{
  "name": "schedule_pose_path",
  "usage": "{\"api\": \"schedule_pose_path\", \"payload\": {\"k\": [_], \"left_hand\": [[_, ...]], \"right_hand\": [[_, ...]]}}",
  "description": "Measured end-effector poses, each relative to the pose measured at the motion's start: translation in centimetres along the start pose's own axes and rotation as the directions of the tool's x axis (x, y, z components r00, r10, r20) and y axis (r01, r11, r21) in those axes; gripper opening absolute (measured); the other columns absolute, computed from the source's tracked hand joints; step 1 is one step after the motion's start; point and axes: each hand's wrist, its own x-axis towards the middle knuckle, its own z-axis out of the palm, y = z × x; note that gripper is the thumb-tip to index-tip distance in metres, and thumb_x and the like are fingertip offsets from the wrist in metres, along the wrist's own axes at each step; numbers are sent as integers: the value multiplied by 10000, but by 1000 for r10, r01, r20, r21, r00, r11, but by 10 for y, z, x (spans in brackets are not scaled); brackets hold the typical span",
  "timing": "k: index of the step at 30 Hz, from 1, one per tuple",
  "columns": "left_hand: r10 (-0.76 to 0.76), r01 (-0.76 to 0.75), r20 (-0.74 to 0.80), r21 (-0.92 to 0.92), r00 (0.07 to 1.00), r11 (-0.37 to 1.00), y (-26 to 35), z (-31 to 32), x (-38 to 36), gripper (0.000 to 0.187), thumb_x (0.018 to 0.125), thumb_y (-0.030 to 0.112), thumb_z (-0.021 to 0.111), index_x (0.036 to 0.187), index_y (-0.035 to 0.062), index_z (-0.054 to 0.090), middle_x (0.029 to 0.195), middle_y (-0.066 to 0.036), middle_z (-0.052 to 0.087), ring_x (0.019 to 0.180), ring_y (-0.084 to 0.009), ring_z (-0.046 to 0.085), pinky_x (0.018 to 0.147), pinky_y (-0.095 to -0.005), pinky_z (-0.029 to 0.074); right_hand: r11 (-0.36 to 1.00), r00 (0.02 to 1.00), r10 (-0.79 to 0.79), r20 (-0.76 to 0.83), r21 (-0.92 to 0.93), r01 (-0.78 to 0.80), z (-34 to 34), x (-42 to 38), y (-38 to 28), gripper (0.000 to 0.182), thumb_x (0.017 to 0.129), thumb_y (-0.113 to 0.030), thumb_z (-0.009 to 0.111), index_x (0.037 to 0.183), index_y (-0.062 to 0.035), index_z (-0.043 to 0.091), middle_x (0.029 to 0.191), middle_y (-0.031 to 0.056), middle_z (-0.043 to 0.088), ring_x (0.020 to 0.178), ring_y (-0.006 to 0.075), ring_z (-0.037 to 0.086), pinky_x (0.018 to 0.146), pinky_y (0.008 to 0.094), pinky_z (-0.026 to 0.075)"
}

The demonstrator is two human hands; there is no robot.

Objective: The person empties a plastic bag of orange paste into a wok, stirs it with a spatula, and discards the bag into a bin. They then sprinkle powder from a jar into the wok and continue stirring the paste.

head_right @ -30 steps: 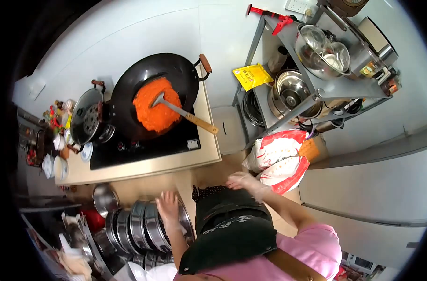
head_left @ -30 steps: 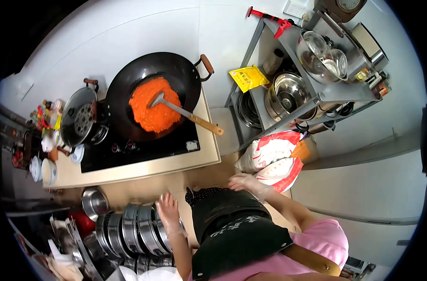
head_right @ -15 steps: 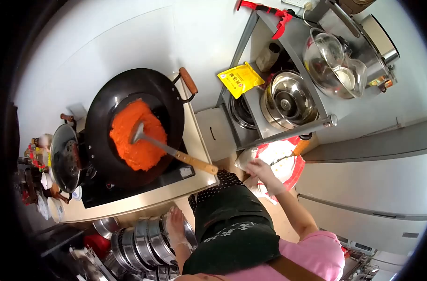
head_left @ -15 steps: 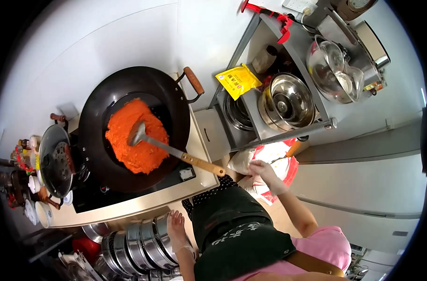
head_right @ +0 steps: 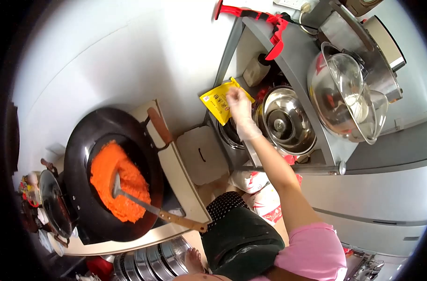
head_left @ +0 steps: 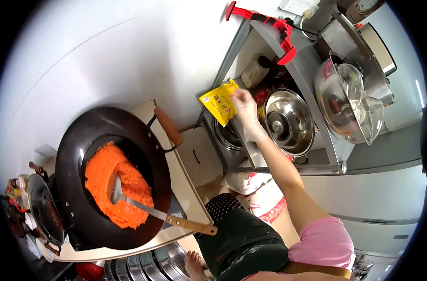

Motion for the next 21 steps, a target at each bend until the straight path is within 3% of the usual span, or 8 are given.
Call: {"api": "schedule_pose_path", "payload": {"k": [2, 4, 6, 9, 12, 17, 20, 21], "left_hand": [[-36, 38, 50, -39, 998, 999, -9, -20, 13, 286, 905, 322, 662, 1040, 74, 616, 881, -53, 620, 774, -190, 573, 650, -309, 434], [-64, 67, 58, -53, 996, 996, -17, -28, 24, 292, 898, 321, 676, 1035, 71, 615, 857, -46, 620, 740, -179, 575, 615, -299, 433], [-81, 81, 0, -22, 997, 996, -21, -11, 33, 291, 898, 321, 677, 1034, 71, 615, 854, -45, 620, 736, -177, 575, 611, -297, 432], [-104, 106, -88, 21, 991, 994, -25, 15, 46, 289, 898, 320, 677, 1031, 71, 615, 851, -43, 620, 730, -175, 574, 605, -294, 430], [-121, 128, -135, 46, 984, 991, -29, 40, 62, 287, 898, 318, 678, 1029, 71, 615, 847, -42, 619, 724, -172, 573, 600, -291, 428], [-143, 160, -181, 86, 973, 983, -36, 68, 80, 285, 898, 316, 679, 1026, 70, 615, 840, -40, 619, 714, -168, 572, 590, -286, 425], [-142, 164, -202, 101, 969, 981, -40, 76, 85, 283, 899, 315, 680, 1024, 70, 616, 837, -39, 618, 708, -165, 571, 584, -283, 423], [-143, 167, -206, 105, 968, 980, -42, 78, 86, 282, 899, 315, 680, 1023, 70, 616, 835, -38, 618, 706, -164, 570, 582, -282, 423]], "right_hand": [[994, 986, -75, -149, -92, 62, 0, 50, 12, 297, 893, -125, 658, 1169, -29, 607, 1063, 97, 692, 1003, 160, 650, 884, 303, 500], [961, 921, -174, -348, -263, 82, -11, 110, 43, 287, 891, -167, 626, 1153, -49, 617, 1060, 140, 686, 1016, 242, 658, 897, 344, 504], [920, 850, -116, -514, -378, -103, -34, 156, 31, 303, 903, -211, 566, 1140, -30, 619, 1071, 181, 675, 1007, 338, 644, 906, 399, 498], [868, 844, -228, -486, -494, -50, -96, 218, 73, 332, 898, -207, 554, 1150, 2, 612, 1122, 201, 654, 1010, 354, 622, 893, 427, 491], [946, 872, -150, -467, -325, -11, -162, 262, 106, 360, 886, -189, 623, 1159, 44, 613, 1177, 175, 642, 992, 280, 616, 880, 383, 495], [944, 854, -297, -427, -268, 195, -167, 284, 104, 585, 734, -154, 825, 1201, 97, 578, 1184, 191, 634, 995, 257, 615, 868, 369, 510], [943, 929, 127, -348, -248, -222, -161, 294, 94, 614, 735, -194, 833, 1200, 109, 572, 1183, 211, 627, 1006, 253, 613, 829, 365, 528], [959, 948, 170, -268, -177, -222, -159, 294, 95, 650, 733, -218, 836, 1214, 118, 556, 1183, 220, 628, 1010, 252, 615, 814, 366, 536]]}}
